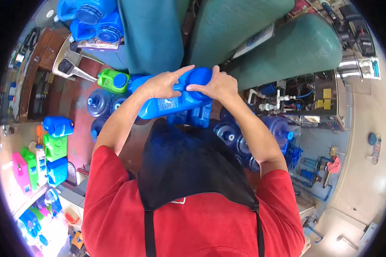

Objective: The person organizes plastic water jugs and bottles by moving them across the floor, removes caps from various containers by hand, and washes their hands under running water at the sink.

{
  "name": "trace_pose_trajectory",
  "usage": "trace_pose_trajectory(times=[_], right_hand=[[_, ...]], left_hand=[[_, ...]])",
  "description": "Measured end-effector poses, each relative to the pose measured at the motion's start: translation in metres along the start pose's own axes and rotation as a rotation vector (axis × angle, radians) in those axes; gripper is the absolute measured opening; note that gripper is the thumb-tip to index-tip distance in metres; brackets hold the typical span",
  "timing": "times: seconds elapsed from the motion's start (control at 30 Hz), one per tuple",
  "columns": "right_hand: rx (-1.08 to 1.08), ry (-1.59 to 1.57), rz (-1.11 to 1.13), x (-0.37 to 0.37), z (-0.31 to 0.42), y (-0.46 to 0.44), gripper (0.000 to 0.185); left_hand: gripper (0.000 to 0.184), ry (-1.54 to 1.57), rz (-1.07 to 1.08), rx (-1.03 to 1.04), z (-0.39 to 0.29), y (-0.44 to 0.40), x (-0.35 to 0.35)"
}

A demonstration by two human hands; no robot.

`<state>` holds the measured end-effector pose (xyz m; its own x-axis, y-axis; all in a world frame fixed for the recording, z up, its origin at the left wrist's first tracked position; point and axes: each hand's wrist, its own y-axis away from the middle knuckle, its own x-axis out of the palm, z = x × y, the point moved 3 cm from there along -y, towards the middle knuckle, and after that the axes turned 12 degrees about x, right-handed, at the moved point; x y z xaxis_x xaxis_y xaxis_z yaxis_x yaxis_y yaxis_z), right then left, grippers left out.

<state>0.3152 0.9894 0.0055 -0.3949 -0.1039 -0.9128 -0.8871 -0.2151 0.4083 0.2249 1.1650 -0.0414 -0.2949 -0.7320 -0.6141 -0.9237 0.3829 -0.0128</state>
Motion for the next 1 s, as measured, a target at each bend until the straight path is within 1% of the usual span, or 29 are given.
trace_pose_trajectory(times=[0.03,0.07,0.1,0.13,0.17,0.2,0.23,0.27,0.3,0.33,0.37,0.4,0.47,0.5,0.57,0.6,0.67,0.73,0.8,0.87,0.9,0.93,1.0], right_hand=[[0.022,-0.037,0.04,0.002,-0.001,-0.001,0.122],[0.048,-0.076,0.079,0.005,-0.004,-0.002,0.127],[0.054,-0.165,0.025,0.006,-0.01,-0.003,0.12],[0.083,-0.181,0.026,0.015,-0.023,-0.012,0.12],[0.049,-0.377,-0.071,0.024,-0.038,-0.024,0.114],[0.019,-0.572,-0.174,0.034,-0.054,-0.032,0.108],[0.02,-0.716,-0.159,0.04,-0.071,-0.034,0.095],[0.05,-0.734,-0.164,0.053,-0.09,-0.039,0.095],[0.077,-0.753,-0.085,0.077,-0.112,-0.046,0.091],[0.103,-0.774,-0.004,0.106,-0.131,-0.055,0.088],[0.124,-0.783,0.107,0.151,-0.151,-0.068,0.085],[0.139,-0.793,0.219,0.191,-0.167,-0.08,0.082],[0.265,-0.757,0.43,0.239,-0.179,-0.074,0.081],[0.289,-0.783,0.44,0.267,-0.183,-0.08,0.081],[0.226,-0.681,0.625,0.334,-0.176,-0.093,0.079],[0.244,-0.706,0.639,0.362,-0.171,-0.096,0.079],[0.356,-0.803,0.528,0.405,-0.161,-0.103,0.082],[0.413,-0.838,0.509,0.441,-0.146,-0.111,0.083],[0.461,-0.865,0.49,0.474,-0.136,-0.123,0.085],[0.448,-0.891,0.592,0.497,-0.125,-0.137,0.089],[0.473,-0.892,0.55,0.501,-0.122,-0.139,0.09],[0.472,-0.896,0.556,0.51,-0.118,-0.141,0.09],[0.538,-0.859,0.495,0.523,-0.119,-0.146,0.083]], left_hand=[[0.1,0.004,-0.021,0.031,-0.003,0.001,0.004],[0.1,0.005,0.005,0.045,-0.005,0.001,0.007],[0.099,0.013,-0.004,0.005,-0.003,0.002,0.008],[0.097,0.019,-0.011,-0.035,-0.001,0.003,0.01],[0.092,-0.009,-0.143,0.08,-0.004,0.006,0.013],[0.092,-0.007,-0.108,0.095,-0.004,0.011,0.018],[0.089,0.029,-0.152,0.091,-0.002,0.016,0.018],[0.087,0.065,-0.198,0.086,-0.002,0.02,0.019],[0.087,0.066,-0.165,0.099,-0.006,0.024,0.022],[0.082,0.053,-0.179,0.001,-0.008,0.031,0.023],[0.078,0.037,-0.193,-0.101,-0.01,0.037,0.027],[0.078,0.035,-0.162,-0.094,-0.016,0.04,0.031],[0.07,0.009,-0.207,-0.217,-0.023,0.048,0.036],[0.07,0.006,-0.171,-0.213,-0.029,0.05,0.04],[0.063,-0.162,-0.156,-0.316,-0.037,0.057,0.042],[0.063,-0.166,-0.122,-0.314,-0.037,0.06,0.047],[0.062,-0.252,-0.202,-0.168,-0.042,0.063,0.05],[0.061,-0.097,-0.18,-0.458,-0.054,0.067,0.053],[0.062,-0.093,-0.177,-0.458,-0.048,0.082,0.063],[0.063,0.071,-0.285,-0.64,-0.052,0.093,0.069],[0.065,0.076,-0.296,-0.619,-0.048,0.103,0.073],[0.065,0.071,-0.293,-0.623,-0.049,0.107,0.076],[0.072,0.141,-0.389,-0.566,-0.053,0.107,0.087]])
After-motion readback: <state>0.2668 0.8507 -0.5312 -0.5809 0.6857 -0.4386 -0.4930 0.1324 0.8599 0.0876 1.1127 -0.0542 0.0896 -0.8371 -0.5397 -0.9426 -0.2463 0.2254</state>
